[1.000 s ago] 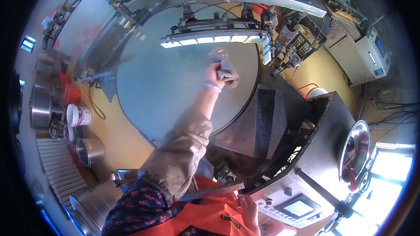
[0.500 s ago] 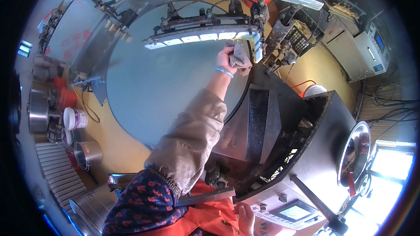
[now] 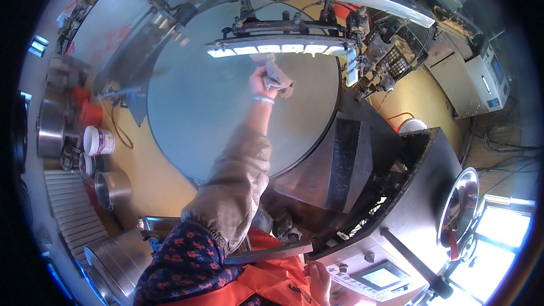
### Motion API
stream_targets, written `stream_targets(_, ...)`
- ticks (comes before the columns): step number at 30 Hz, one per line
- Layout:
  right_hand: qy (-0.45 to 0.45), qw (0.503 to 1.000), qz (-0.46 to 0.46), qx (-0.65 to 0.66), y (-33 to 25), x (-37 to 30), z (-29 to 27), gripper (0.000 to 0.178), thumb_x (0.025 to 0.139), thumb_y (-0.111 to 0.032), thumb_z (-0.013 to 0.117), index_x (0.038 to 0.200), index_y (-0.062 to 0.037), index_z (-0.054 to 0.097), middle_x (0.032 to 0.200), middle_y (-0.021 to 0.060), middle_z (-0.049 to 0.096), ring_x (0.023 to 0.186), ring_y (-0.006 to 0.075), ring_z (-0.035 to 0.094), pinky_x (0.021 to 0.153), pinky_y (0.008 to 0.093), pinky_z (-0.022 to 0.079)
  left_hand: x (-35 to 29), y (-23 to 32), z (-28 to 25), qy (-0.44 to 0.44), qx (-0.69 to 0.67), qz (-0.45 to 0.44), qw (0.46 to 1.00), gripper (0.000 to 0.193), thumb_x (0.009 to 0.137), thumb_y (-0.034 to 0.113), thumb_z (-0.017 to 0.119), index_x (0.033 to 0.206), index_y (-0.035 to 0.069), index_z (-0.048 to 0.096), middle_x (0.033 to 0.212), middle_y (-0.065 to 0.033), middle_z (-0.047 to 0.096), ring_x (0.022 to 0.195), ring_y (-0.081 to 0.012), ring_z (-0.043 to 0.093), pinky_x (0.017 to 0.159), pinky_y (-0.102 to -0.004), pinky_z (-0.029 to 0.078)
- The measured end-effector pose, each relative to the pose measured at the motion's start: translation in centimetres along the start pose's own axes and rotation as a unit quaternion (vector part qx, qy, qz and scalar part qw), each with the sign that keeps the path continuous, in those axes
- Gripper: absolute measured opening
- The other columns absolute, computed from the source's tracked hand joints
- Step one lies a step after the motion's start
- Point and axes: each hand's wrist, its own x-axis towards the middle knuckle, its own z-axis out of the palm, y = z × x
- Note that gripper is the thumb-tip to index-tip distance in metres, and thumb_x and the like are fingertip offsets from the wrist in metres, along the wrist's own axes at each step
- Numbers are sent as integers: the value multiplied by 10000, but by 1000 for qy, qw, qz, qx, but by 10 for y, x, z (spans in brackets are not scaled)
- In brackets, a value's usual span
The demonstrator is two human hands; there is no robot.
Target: The person stretches a large sheet of dough on a round frame, then places it onto a rotating griddle. They use a spatula to lift and remove the cooked pancake, then wipe the griddle surface with a cloth.
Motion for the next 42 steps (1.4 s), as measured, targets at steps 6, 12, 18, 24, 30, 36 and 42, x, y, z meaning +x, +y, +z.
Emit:
stream_targets(6, 3, 1000, 0, -12, 0, -3, 3, 233, 955, -138, 475, 1028, 45, 599, 818, 72, 624, 688, 123, 607, 654, 246, 500, -9, 48, -20, 40, 0, 16, 999, 289, 798, 43, 477, 1080, 56, 540, 998, -96, 616, 943, -266, 605, 868, -431, 489)
stream_targets(12, -9, 998, -26, -51, -11, -12, 13, 228, 947, -133, 477, 1027, 40, 604, 814, 75, 624, 686, 127, 602, 660, 248, 493, -27, 81, -13, 46, 5, 31, 998, 253, 820, 113, 478, 1043, 5, 533, 988, -124, 608, 937, -289, 604, 841, -443, 495)
stream_targets(18, -32, 997, -46, -45, -21, -23, 20, 231, 946, -130, 472, 1032, 38, 605, 813, 65, 625, 693, 120, 592, 667, 245, 489, -69, 91, -27, 50, 72, 0, 996, 237, 820, 107, 465, 1032, 20, 525, 966, -119, 604, 903, -282, 611, 807, -434, 510)
stream_targets(24, -49, 997, -54, -19, -20, -26, 21, 230, 945, -138, 478, 1031, 35, 603, 813, 71, 624, 702, 125, 595, 676, 247, 491, -52, 83, -28, 178, 115, -20, 977, 260, 768, -30, 484, 1020, 18, 524, 952, -127, 574, 857, -294, 613, 764, -446, 538)
stream_targets(30, -38, 998, -47, -26, -16, -27, 20, 234, 945, -141, 477, 1036, 37, 598, 819, 84, 627, 704, 135, 598, 675, 253, 493, -49, 73, -21, 202, 135, -4, 970, 230, 751, -62, 481, 962, 12, 536, 897, -140, 558, 784, -304, 613, 673, -446, 560)
stream_targets(36, -36, 996, -46, -65, -21, -25, 29, 232, 941, -124, 467, 1030, 41, 604, 822, 81, 632, 702, 132, 597, 674, 251, 489, -55, 89, -17, 182, 186, 4, 965, 340, 771, -74, 420, 1092, 13, 489, 989, -151, 541, 835, -318, 600, 727, -461, 555)
stream_targets(42, -38, 995, -51, -75, -20, -25, 34, 228, 940, -127, 472, 1020, 38, 607, 814, 78, 632, 700, 127, 594, 667, 249, 485, -44, 80, -4, 140, 207, -18, 968, 361, 807, -49, 397, 1154, 30, 455, 1029, -149, 531, 905, -315, 588, 770, -475, 537)
